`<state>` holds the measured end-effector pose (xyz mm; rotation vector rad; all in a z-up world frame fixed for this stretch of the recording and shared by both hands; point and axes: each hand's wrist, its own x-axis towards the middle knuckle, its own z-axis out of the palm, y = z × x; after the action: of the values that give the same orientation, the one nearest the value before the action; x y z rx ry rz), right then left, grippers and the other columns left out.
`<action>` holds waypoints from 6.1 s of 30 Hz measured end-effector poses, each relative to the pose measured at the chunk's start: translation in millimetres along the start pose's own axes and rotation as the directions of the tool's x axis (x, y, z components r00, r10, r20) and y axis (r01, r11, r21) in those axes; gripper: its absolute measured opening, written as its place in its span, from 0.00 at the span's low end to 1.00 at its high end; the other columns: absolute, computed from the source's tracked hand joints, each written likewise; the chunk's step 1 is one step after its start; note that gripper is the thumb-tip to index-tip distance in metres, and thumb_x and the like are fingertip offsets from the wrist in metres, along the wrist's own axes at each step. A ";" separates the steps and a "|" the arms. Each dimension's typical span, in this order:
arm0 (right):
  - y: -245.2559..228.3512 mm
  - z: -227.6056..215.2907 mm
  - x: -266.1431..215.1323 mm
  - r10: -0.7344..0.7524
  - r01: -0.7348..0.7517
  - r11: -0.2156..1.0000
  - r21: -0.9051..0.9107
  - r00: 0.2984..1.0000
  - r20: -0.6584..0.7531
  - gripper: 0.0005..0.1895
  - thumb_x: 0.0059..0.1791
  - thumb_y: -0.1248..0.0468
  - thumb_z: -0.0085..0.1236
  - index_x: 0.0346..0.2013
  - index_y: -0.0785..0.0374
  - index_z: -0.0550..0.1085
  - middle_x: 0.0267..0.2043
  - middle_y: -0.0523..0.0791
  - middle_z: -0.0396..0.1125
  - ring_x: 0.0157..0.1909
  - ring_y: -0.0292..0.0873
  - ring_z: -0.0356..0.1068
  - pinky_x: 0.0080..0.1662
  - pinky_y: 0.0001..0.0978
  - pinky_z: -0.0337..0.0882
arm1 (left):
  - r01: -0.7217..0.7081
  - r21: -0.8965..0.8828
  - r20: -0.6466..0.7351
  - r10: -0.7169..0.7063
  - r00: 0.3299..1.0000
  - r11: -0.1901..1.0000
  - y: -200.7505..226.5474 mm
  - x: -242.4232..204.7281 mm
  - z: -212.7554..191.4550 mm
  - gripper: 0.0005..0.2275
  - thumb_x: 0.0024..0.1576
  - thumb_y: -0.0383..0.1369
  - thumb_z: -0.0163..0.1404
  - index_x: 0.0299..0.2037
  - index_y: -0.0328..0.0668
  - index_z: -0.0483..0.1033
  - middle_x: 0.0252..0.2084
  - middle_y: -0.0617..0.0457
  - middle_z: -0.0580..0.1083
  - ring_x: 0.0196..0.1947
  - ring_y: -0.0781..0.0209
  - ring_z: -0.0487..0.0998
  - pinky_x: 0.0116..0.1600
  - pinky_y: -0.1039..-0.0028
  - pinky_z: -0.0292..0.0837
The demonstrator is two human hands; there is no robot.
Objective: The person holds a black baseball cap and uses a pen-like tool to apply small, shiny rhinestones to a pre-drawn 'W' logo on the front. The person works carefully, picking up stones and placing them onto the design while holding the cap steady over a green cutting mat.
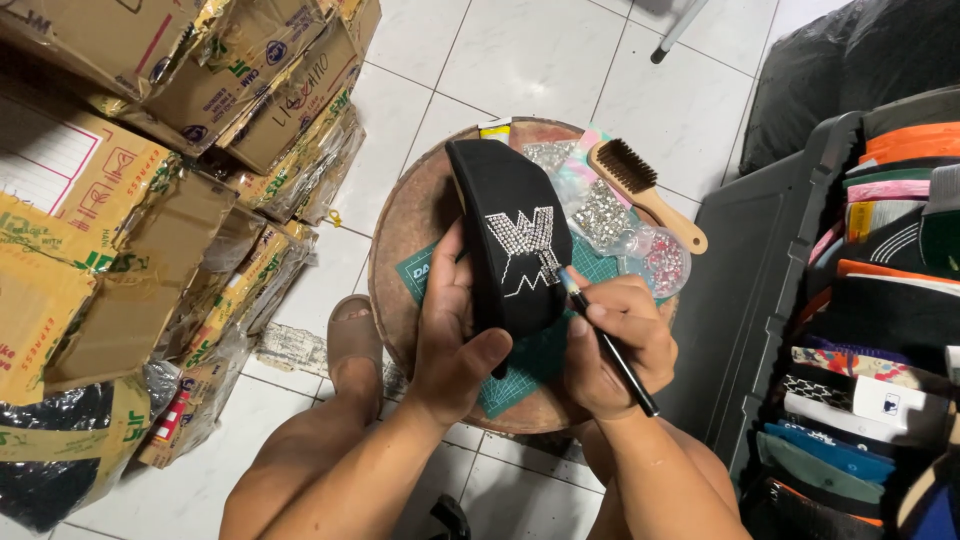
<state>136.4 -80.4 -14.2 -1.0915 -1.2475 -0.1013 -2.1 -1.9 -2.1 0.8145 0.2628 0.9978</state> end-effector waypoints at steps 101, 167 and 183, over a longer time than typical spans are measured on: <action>49.1 -43.6 -10.1 0.696 -0.666 -0.363 0.652 0.272 0.665 0.08 0.54 0.66 0.51 0.40 0.68 0.76 0.29 0.50 0.72 0.36 0.45 0.75 0.55 0.55 0.76 | 0.010 0.196 -0.046 -0.001 0.999 0.981 57.4 35.8 -39.8 0.41 0.57 0.43 0.54 0.76 0.38 0.43 0.69 0.40 0.62 0.65 0.51 0.70 0.71 0.62 0.67; 46.2 -29.7 20.0 0.843 -0.637 -0.123 0.761 0.338 0.418 0.12 0.58 0.61 0.52 0.33 0.61 0.79 0.29 0.48 0.74 0.31 0.42 0.76 0.51 0.50 0.78 | -0.108 0.799 0.034 0.136 0.990 0.591 88.2 19.7 -22.4 0.10 0.65 0.39 0.42 0.34 0.50 0.72 0.72 0.43 0.46 0.61 0.58 0.63 0.72 0.61 0.52; 52.6 -33.7 26.2 0.951 -0.884 0.231 0.406 0.293 0.097 0.05 0.48 0.67 0.58 0.29 0.66 0.74 0.20 0.46 0.63 0.27 0.40 0.69 0.43 0.45 0.83 | -0.192 0.902 -0.017 0.475 0.880 0.387 100.6 15.6 -96.9 0.15 0.66 0.46 0.55 0.45 0.45 0.87 0.84 0.57 0.38 0.91 0.49 0.45 0.90 0.54 0.60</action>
<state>201.6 -64.0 -22.3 -1.2690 -0.2188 0.9567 -111.0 86.6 5.8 1.7654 0.9639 1.3782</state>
